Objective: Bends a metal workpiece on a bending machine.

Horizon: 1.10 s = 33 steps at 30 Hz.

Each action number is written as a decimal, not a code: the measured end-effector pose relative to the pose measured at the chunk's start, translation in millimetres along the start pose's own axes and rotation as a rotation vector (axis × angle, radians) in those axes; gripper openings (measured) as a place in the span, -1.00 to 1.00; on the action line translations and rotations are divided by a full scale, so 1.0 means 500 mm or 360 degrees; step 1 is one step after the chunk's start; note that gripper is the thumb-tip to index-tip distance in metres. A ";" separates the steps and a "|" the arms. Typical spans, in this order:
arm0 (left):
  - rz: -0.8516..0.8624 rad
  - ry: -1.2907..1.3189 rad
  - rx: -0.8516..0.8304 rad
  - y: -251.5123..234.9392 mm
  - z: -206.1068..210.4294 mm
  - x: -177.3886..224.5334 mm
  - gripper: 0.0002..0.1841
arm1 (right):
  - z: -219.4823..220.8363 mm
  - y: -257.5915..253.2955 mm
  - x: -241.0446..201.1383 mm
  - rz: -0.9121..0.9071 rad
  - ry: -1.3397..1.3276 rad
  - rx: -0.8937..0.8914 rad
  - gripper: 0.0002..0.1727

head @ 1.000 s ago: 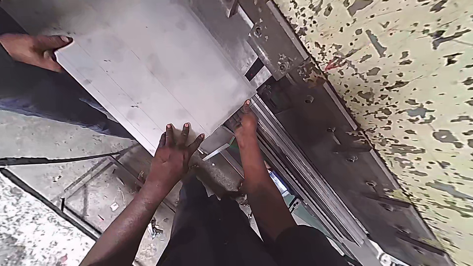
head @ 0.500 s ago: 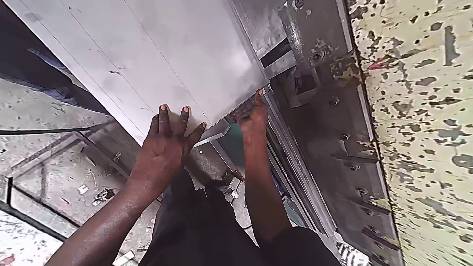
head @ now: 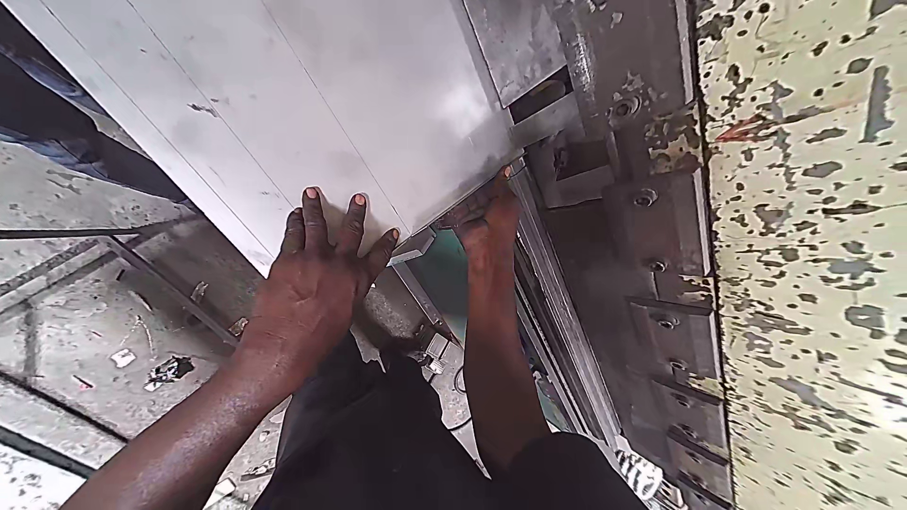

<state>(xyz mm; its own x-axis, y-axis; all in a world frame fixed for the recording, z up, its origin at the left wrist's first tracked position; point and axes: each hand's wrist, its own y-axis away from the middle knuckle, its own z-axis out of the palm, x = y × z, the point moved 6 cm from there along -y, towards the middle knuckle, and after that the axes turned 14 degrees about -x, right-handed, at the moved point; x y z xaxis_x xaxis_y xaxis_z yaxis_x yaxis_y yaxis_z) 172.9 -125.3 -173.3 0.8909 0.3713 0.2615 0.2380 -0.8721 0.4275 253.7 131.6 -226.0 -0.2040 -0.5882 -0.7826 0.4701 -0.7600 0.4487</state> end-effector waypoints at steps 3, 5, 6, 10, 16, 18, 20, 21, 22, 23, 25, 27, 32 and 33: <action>0.0001 0.0009 -0.0004 -0.002 -0.002 0.000 -0.28 | 0.004 0.001 -0.004 -0.0002 0.0024 0.0010 -0.49; -0.0009 -0.0002 -0.0015 -0.002 -0.003 0.001 -0.29 | 0.004 0.000 -0.005 -0.0006 0.0041 -0.0002 -0.50; -0.0009 -0.0002 -0.0023 -0.002 -0.002 0.001 -0.29 | 0.002 0.000 -0.003 -0.0004 0.0052 -0.0001 -0.50; -0.0004 -0.0019 -0.0025 -0.003 -0.002 0.000 -0.32 | -0.002 -0.004 -0.002 0.0008 0.0057 -0.0005 -0.50; -0.0014 -0.0007 -0.0046 -0.001 -0.010 0.003 -0.35 | 0.003 0.000 -0.004 0.0007 0.0092 0.0037 -0.52; -0.0011 0.0006 -0.0052 -0.004 -0.012 0.003 -0.34 | 0.006 0.000 -0.005 0.0012 0.0108 0.0038 -0.51; -0.0017 0.0011 -0.0053 -0.005 -0.011 0.004 -0.34 | 0.008 -0.001 -0.006 0.0009 0.0112 0.0017 -0.49; -0.0016 0.0010 -0.0046 -0.006 -0.010 0.004 -0.34 | 0.010 -0.001 -0.006 0.0003 0.0105 0.0015 -0.49; -0.0013 0.0005 -0.0033 -0.006 -0.010 0.004 -0.35 | 0.012 0.000 -0.008 -0.0006 0.0098 0.0022 -0.50; -0.0010 -0.0001 -0.0028 -0.006 -0.011 0.004 -0.35 | 0.013 0.000 -0.009 -0.0012 0.0079 0.0040 -0.51; 0.0001 -0.0002 -0.0016 -0.004 -0.012 0.006 -0.32 | 0.017 0.001 -0.009 -0.0014 0.0016 0.0047 -0.54; -0.0002 -0.0016 -0.0022 -0.006 -0.010 0.005 -0.30 | 0.018 0.002 -0.009 -0.0012 -0.0019 0.0042 -0.56; -0.0014 -0.0027 -0.0012 -0.005 -0.011 0.007 -0.34 | 0.018 0.000 -0.009 -0.0015 0.0020 0.0003 -0.57; -0.0012 -0.0025 -0.0018 -0.005 -0.012 0.007 -0.35 | 0.018 0.000 -0.010 -0.0017 0.0036 -0.0011 -0.56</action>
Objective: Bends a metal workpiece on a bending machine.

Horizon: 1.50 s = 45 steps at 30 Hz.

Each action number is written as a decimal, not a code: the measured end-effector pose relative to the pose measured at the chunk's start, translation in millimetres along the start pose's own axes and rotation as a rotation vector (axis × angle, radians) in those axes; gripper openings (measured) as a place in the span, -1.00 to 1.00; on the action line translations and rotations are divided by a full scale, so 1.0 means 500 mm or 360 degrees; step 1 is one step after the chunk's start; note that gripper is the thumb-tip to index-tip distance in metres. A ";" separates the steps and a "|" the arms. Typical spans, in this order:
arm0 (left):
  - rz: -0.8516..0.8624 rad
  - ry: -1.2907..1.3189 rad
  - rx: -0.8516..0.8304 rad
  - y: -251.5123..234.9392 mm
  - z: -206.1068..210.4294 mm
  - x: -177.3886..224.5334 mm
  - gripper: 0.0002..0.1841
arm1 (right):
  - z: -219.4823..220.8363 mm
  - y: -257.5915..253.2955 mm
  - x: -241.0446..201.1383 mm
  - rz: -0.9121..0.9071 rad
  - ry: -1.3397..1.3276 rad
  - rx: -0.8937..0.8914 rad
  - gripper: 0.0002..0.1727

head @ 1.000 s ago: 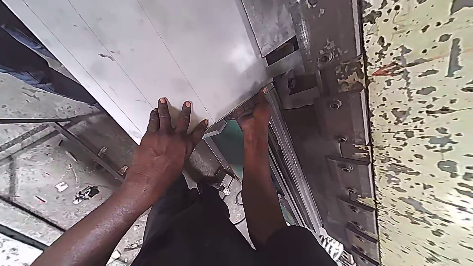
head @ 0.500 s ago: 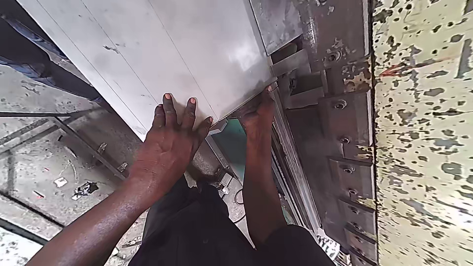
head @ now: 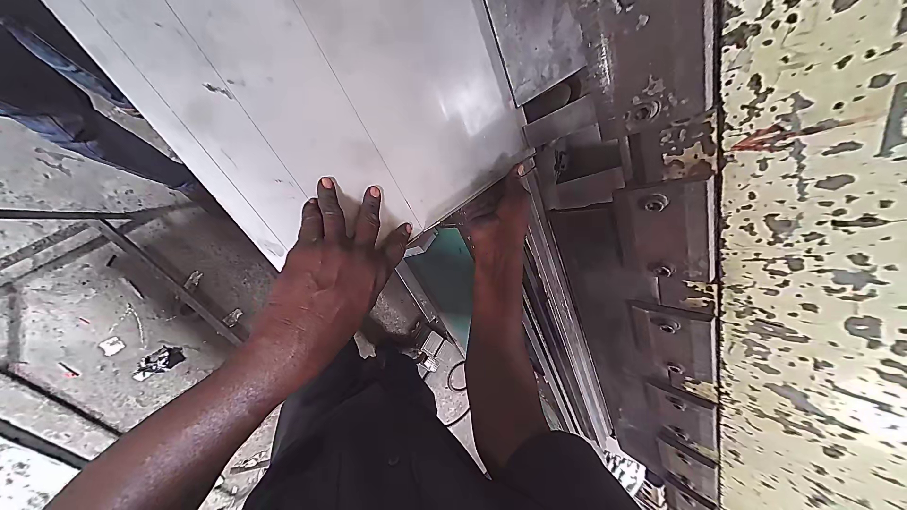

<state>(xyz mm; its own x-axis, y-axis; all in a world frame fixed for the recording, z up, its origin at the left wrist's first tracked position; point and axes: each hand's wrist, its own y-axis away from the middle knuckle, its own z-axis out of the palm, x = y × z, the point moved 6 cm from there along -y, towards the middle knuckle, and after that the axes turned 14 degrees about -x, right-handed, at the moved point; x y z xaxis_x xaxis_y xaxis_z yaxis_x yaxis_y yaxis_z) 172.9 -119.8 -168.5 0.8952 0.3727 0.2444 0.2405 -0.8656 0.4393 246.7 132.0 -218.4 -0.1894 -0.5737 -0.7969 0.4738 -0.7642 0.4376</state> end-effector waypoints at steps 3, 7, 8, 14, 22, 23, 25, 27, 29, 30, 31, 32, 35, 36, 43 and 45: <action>0.0005 0.0014 0.0004 -0.004 0.002 0.000 -0.35 | 0.000 -0.005 0.000 0.0003 0.0036 -0.0020 -0.54; 0.0002 0.0021 -0.0024 -0.006 0.005 -0.001 -0.34 | 0.000 -0.004 0.000 0.0005 0.0021 -0.0041 -0.52; 0.0001 0.0023 -0.0021 -0.006 0.006 -0.001 -0.35 | 0.000 -0.004 0.001 -0.0005 0.0022 -0.0036 -0.52; 0.0003 0.0027 0.0018 -0.007 0.011 -0.003 -0.39 | -0.008 -0.005 -0.001 -0.0012 0.0138 -0.0064 -0.52; 0.0005 0.0047 0.0037 -0.006 0.013 -0.004 -0.36 | -0.008 -0.006 0.002 -0.0028 0.0094 -0.0026 -0.52; 0.0010 0.0074 0.0052 -0.006 0.014 -0.004 -0.35 | -0.009 -0.007 0.002 -0.0031 0.0073 -0.0019 -0.52; 0.0006 0.0082 0.0065 -0.005 0.014 -0.004 -0.33 | -0.008 -0.007 0.001 -0.0041 0.0044 -0.0005 -0.52; 0.0007 0.0063 0.0074 -0.005 0.013 -0.004 -0.33 | -0.006 -0.008 0.001 -0.0049 0.0047 -0.0004 -0.54; 0.0005 0.0057 0.0071 -0.005 0.015 -0.004 -0.32 | -0.006 -0.005 -0.001 -0.0043 0.0069 0.0011 -0.56; 0.0002 0.0053 0.0074 -0.006 0.015 -0.004 -0.32 | -0.005 -0.002 -0.002 -0.0043 0.0074 0.0017 -0.56; -0.0006 0.0055 0.0077 -0.006 0.015 -0.004 -0.31 | -0.004 -0.001 -0.003 -0.0048 0.0081 0.0018 -0.56; -0.0008 0.0056 0.0084 -0.006 0.015 -0.003 -0.31 | -0.005 -0.001 -0.004 -0.0053 0.0097 0.0018 -0.56; 0.0004 0.0060 0.0097 -0.005 0.016 -0.003 -0.33 | -0.006 -0.003 -0.002 -0.0060 0.0132 -0.0003 -0.56; 0.0007 0.0056 0.0099 -0.005 0.017 -0.003 -0.34 | -0.007 -0.004 0.000 -0.0054 0.0133 -0.0010 -0.56; 0.0007 0.0068 0.0077 -0.005 0.015 -0.004 -0.34 | -0.007 -0.005 0.000 -0.0044 0.0161 -0.0032 -0.54; 0.0003 0.0072 0.0075 -0.005 0.014 -0.005 -0.34 | -0.007 -0.009 0.001 -0.0050 0.0158 -0.0054 -0.52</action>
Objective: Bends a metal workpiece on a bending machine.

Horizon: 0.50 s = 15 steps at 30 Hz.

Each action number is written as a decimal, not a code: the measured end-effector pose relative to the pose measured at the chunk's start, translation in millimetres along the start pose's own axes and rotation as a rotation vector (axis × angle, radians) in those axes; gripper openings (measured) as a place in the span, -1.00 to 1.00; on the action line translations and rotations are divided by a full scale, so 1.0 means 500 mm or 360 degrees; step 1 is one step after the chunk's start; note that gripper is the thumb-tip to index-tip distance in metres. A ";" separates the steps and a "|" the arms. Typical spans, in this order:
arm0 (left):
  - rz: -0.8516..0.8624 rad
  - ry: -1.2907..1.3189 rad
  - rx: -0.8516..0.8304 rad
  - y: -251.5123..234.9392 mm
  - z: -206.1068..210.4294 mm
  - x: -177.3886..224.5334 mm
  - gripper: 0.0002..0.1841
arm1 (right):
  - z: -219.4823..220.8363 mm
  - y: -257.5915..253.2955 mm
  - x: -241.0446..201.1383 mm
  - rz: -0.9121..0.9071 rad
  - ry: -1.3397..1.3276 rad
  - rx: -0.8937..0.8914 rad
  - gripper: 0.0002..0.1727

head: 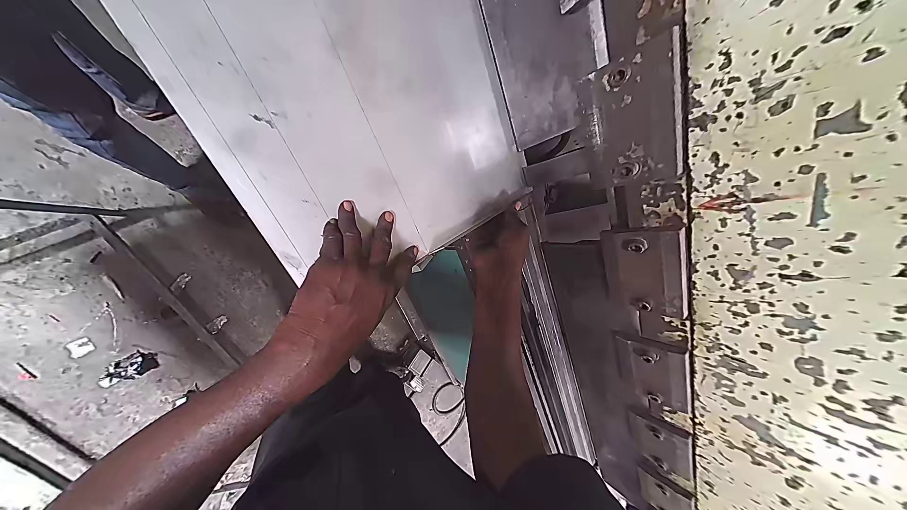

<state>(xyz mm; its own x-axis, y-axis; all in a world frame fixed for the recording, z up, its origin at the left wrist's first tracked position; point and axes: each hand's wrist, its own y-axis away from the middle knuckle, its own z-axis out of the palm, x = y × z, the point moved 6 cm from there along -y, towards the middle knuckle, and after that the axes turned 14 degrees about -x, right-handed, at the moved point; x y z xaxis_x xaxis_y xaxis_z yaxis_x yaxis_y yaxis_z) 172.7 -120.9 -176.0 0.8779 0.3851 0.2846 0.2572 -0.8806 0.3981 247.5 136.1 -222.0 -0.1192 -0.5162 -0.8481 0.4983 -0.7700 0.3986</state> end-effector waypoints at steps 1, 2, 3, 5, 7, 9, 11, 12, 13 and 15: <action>0.0001 0.0000 -0.0001 0.000 -0.001 -0.001 -0.35 | 0.002 -0.002 0.000 -0.0010 -0.0018 -0.0008 -0.52; 0.0001 -0.0007 -0.0004 -0.001 -0.001 -0.002 -0.36 | 0.004 -0.002 -0.001 -0.0012 -0.0042 -0.0012 -0.53; 0.0000 -0.0013 -0.0003 -0.002 -0.001 -0.002 -0.37 | 0.006 -0.003 -0.002 -0.0020 -0.0055 -0.0006 -0.54; 0.0029 0.0027 0.0039 0.003 0.006 0.009 -0.36 | -0.005 0.019 -0.008 -0.0058 0.0017 0.0014 -0.59; 0.0028 0.0096 0.0204 0.010 0.000 0.005 -0.37 | 0.012 0.030 -0.016 -0.0136 0.0161 -0.0052 -0.70; -0.0018 0.0048 0.0272 0.004 -0.016 -0.003 -0.36 | 0.031 0.023 -0.025 -0.0181 0.0215 -0.0068 -0.71; -0.0047 0.0038 0.0204 0.005 -0.016 0.002 -0.35 | 0.032 0.034 -0.025 -0.0140 0.0221 0.0005 -0.69; -0.0062 0.0028 0.0150 0.005 -0.015 0.004 -0.34 | 0.031 0.040 -0.024 -0.0108 0.0222 0.0049 -0.68; -0.0078 0.0003 0.0093 0.003 -0.015 0.004 -0.34 | 0.032 0.043 -0.023 -0.0073 0.0208 0.0068 -0.67; -0.0090 -0.0042 0.0010 0.000 -0.013 0.006 -0.34 | 0.027 0.042 -0.018 -0.0013 0.0157 0.0088 -0.68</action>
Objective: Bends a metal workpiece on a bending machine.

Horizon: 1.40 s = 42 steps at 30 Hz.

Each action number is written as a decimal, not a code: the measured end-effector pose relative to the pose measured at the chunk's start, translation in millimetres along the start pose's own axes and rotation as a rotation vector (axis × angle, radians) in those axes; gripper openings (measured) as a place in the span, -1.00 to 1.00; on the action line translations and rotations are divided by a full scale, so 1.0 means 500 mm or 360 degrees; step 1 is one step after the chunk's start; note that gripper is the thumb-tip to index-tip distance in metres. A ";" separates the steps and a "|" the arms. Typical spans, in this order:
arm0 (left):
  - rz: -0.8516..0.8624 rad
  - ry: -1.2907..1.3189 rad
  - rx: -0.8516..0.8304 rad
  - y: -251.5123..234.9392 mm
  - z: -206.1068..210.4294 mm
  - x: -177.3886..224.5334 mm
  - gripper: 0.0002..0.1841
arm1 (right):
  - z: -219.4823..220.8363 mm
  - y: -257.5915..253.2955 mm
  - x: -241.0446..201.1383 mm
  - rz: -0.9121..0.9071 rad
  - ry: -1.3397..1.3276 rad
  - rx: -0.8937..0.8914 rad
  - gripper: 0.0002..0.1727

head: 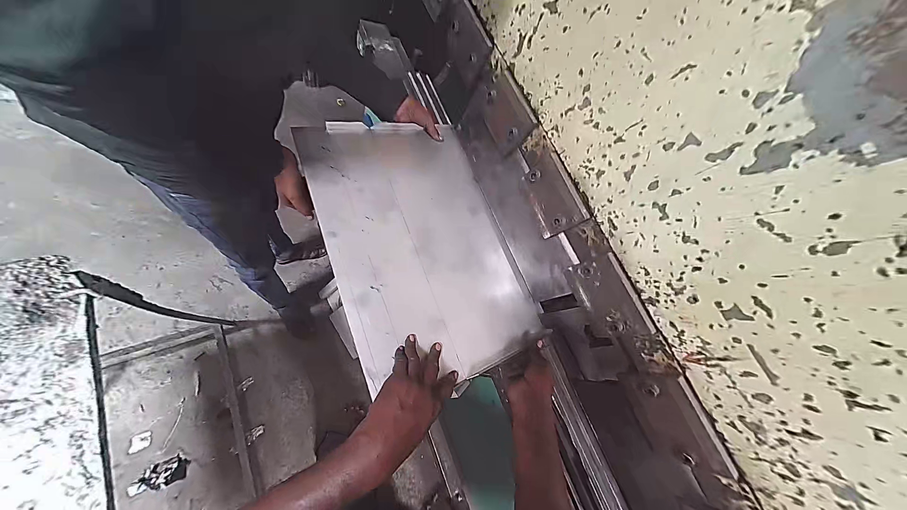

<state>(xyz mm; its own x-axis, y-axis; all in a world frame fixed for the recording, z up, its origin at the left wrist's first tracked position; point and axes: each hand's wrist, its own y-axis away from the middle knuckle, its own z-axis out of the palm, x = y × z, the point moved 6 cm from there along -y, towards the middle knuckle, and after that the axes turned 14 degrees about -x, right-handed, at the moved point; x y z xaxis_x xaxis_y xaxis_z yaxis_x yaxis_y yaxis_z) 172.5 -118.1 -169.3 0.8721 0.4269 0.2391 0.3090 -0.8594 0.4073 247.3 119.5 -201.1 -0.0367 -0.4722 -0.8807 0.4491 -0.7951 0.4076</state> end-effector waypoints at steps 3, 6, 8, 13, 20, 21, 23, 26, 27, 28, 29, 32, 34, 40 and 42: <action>-0.0004 -0.0002 -0.0004 -0.001 -0.001 -0.001 -0.33 | 0.000 -0.005 0.003 0.0002 -0.0044 0.0000 -0.66; 0.0000 0.0001 -0.0038 0.002 -0.002 -0.002 -0.33 | 0.001 -0.009 0.006 -0.0013 -0.0067 -0.0097 -0.61; 0.0009 0.0036 -0.0057 0.002 -0.002 -0.003 -0.35 | 0.001 -0.012 0.008 -0.0020 -0.0056 -0.0133 -0.61; 0.0022 0.0091 -0.0053 -0.001 0.002 -0.003 -0.38 | 0.006 -0.011 0.008 -0.0010 -0.0045 -0.0175 -0.60; 0.0016 0.0176 0.0088 0.003 0.003 -0.011 -0.37 | 0.010 -0.019 0.006 -0.0071 0.0020 -0.0218 -0.62; 0.0036 0.0241 0.0123 0.005 0.001 -0.012 -0.35 | 0.008 -0.017 0.002 -0.0101 0.0061 -0.0189 -0.65; 0.0086 0.0286 0.0080 0.010 0.007 0.000 -0.27 | -0.018 -0.008 0.002 -0.0083 0.0062 -0.0090 -0.67; 0.0036 0.0118 0.0016 -0.002 0.011 -0.002 -0.31 | -0.027 -0.022 0.007 -0.0017 0.0004 0.0061 -0.65; 0.0019 0.0061 -0.0007 -0.003 0.012 -0.003 -0.30 | -0.027 -0.020 0.008 0.0007 0.0015 0.0105 -0.64; 0.0013 0.0023 -0.0013 -0.002 0.013 -0.002 -0.28 | -0.028 -0.016 0.008 0.0016 0.0017 0.0135 -0.62; 0.0018 0.0006 -0.0014 -0.002 0.014 -0.002 -0.26 | -0.028 -0.013 0.008 0.0024 0.0006 0.0136 -0.60; 0.0029 -0.0026 0.0022 -0.002 0.014 0.001 -0.26 | -0.032 -0.018 0.015 0.0063 -0.0108 0.0055 -0.54; 0.0023 -0.0055 0.0009 -0.004 0.014 0.000 -0.23 | -0.033 -0.023 0.019 0.0082 -0.0160 0.0100 -0.59; 0.0001 -0.0112 -0.0094 -0.005 0.009 0.001 -0.10 | -0.035 -0.018 0.017 0.0098 -0.0182 0.0117 -0.54; -0.0013 -0.0138 -0.0124 -0.005 0.008 0.004 -0.02 | -0.044 -0.024 0.022 0.0117 -0.0134 0.0142 -0.47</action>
<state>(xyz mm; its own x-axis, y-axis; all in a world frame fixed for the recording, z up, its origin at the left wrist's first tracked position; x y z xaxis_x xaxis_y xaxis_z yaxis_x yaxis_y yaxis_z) 175.0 -116.4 -173.2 0.9002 0.4052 0.1595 0.2891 -0.8300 0.4769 261.3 132.2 -221.1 -0.0833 -0.5576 -0.8259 0.3724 -0.7862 0.4932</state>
